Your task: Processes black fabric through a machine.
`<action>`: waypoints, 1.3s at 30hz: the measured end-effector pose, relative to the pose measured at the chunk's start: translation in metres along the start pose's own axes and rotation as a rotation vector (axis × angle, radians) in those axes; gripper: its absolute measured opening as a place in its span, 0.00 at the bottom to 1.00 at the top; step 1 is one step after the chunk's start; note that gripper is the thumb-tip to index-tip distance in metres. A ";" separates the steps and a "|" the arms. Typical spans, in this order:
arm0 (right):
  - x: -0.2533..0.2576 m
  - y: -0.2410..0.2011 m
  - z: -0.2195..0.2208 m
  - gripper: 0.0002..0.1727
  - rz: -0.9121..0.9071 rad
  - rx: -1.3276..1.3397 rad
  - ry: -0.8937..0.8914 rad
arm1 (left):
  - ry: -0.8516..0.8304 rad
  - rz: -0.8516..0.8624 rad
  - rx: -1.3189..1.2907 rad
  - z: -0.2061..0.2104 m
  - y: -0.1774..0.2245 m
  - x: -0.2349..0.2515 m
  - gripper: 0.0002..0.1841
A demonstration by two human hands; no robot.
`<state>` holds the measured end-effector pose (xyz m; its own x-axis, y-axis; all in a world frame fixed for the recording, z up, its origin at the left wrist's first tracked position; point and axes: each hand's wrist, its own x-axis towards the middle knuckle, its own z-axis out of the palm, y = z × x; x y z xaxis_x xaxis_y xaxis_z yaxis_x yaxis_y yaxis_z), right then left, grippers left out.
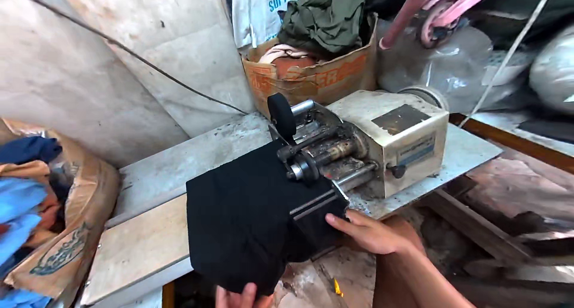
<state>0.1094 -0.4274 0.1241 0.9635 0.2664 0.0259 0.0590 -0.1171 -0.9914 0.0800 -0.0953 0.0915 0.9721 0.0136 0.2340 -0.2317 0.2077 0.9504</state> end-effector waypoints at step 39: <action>0.004 0.002 0.004 0.10 -0.072 0.145 0.005 | -0.116 -0.432 0.743 -0.080 -0.040 -0.031 0.20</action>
<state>0.1126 -0.4226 0.1215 0.9595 0.2639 0.0983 0.0905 0.0417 -0.9950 0.0615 -0.0254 0.0300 0.9801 -0.0270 -0.1969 0.1542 -0.5219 0.8390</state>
